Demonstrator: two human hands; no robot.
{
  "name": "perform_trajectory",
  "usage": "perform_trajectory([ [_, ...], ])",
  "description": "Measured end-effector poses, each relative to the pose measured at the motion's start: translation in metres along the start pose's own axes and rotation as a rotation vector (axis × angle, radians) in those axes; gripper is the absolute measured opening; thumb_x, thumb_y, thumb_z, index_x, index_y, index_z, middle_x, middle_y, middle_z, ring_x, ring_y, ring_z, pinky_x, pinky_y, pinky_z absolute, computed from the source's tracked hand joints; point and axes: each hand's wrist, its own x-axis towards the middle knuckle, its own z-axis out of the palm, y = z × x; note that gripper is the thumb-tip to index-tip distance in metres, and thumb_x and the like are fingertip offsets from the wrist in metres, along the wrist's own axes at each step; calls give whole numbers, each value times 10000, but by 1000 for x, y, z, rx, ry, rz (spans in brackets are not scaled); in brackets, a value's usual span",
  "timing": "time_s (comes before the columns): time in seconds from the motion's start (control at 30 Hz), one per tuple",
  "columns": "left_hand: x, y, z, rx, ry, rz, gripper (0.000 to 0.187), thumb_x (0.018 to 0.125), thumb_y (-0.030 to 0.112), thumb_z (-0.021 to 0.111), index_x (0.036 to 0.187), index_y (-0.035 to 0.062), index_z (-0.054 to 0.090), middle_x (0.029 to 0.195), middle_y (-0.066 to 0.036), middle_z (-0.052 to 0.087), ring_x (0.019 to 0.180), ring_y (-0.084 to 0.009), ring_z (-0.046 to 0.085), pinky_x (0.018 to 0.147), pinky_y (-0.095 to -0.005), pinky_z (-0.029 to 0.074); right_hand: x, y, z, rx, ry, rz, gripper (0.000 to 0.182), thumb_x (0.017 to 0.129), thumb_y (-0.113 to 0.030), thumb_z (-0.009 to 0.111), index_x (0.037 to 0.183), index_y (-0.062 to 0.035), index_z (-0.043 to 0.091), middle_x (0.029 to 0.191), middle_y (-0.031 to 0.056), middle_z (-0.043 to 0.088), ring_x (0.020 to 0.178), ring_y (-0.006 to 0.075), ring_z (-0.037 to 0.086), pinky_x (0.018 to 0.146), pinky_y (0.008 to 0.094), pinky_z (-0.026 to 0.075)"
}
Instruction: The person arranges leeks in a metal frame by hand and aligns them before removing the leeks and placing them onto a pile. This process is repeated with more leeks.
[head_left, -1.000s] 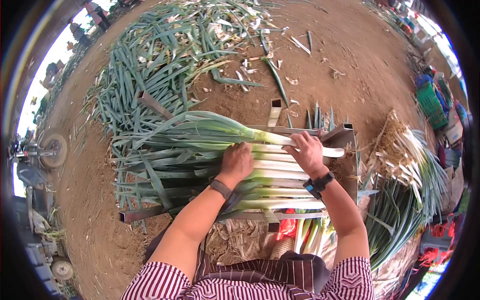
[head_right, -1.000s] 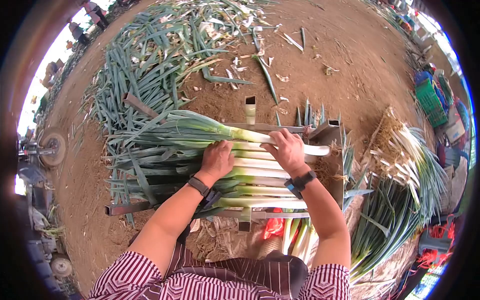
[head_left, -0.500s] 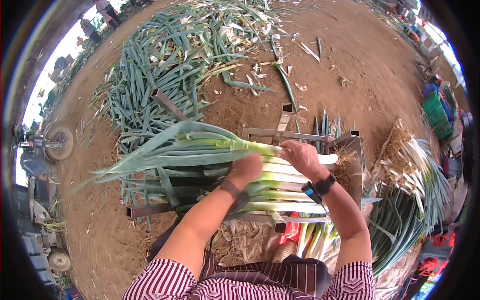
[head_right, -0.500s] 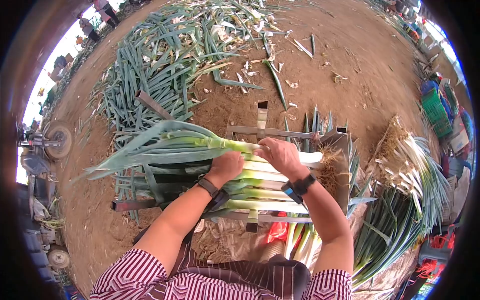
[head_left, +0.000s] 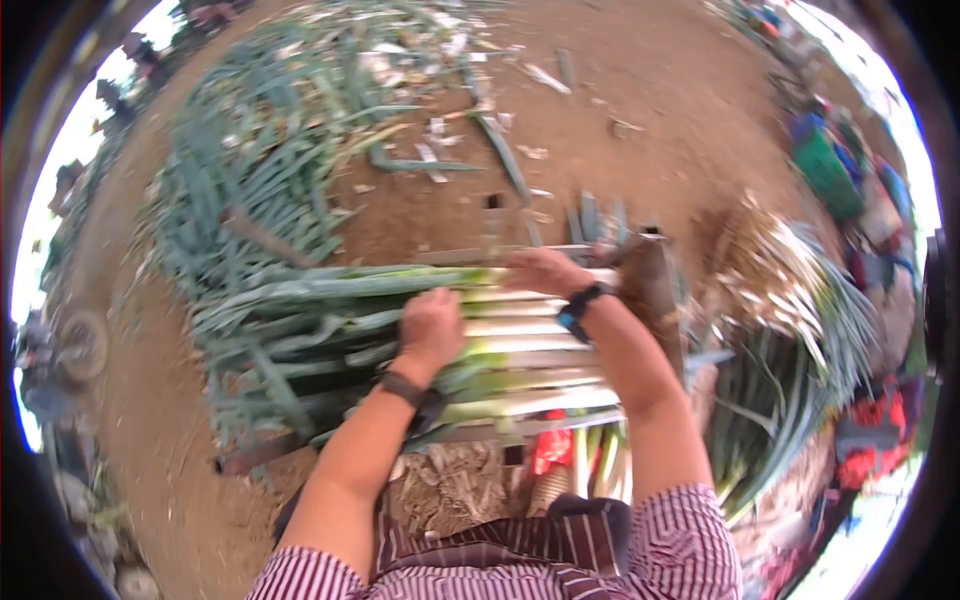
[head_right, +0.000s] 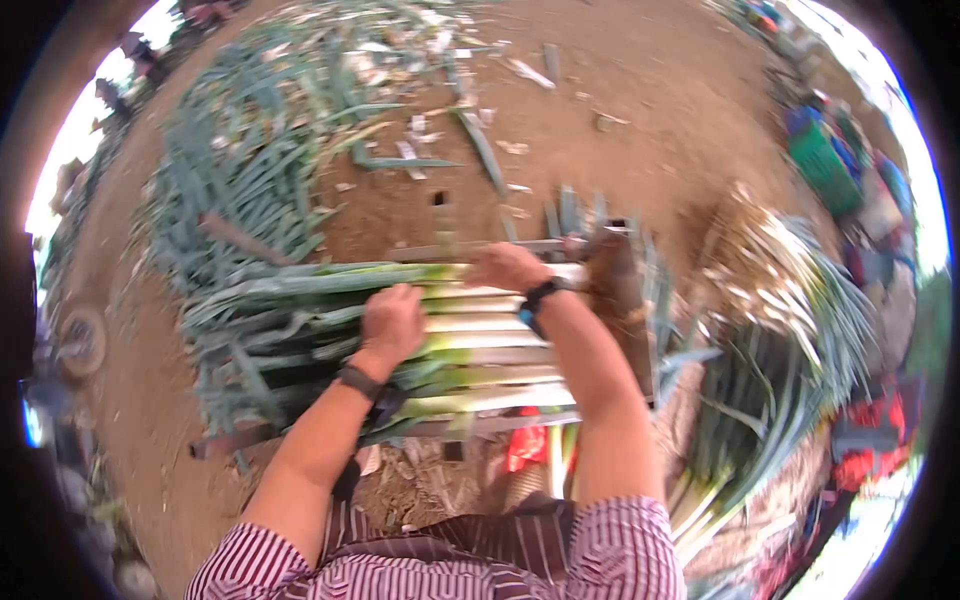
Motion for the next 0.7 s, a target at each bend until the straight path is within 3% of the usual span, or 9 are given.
perform_trajectory([
  [0.07, 0, 0, 1, -19, 52, 36, 248, 735, 148, 638, 960, 45, 632, 907, -123, 594, 854, -315, 594, 759, -432, 470, -3, -1, 7, -66, 95, 84, 478, 822, -512, 646, 1163, -177, 657, 1092, 112, 679, 1045, 326, 621, 883, 427, 503],
  [0.13, 1, -1, 2, -29, 71, 53, 290, 746, 152, 638, 1010, 32, 634, 932, -125, 593, 880, -319, 589, 784, -433, 470, -6, 5, 13, -115, 248, -16, 390, 825, -506, 642, 1001, -162, 688, 962, 100, 655, 951, 305, 630, 824, 432, 507],
  [0.37, -1, -3, 4, -12, 61, 36, 315, 763, 163, 645, 1049, 32, 626, 978, -127, 595, 925, -323, 582, 826, -429, 465, -11, 10, 31, -151, 295, 87, 384, 860, -525, 589, 1029, -194, 685, 1020, 94, 645, 1041, 290, 602, 892, 425, 460],
  [0.6, 1, 0, -1, 1, 5, 0, 286, 765, 179, 664, 1017, 50, 626, 977, -115, 581, 939, -311, 572, 827, -425, 462, -14, 0, 23, -314, 86, 22, 300, 984, -379, 402, 1115, -250, 639, 1056, 43, 656, 1066, 272, 599, 861, 433, 445],
  [0.7, 3, -4, -1, -3, -37, -10, 307, 768, 181, 681, 1042, 54, 626, 998, -107, 574, 965, -303, 565, 837, -424, 459, -7, 3, 25, -233, 40, 139, 324, 978, -406, 393, 1110, -246, 644, 1067, 50, 671, 1064, 278, 599, 859, 430, 439],
])
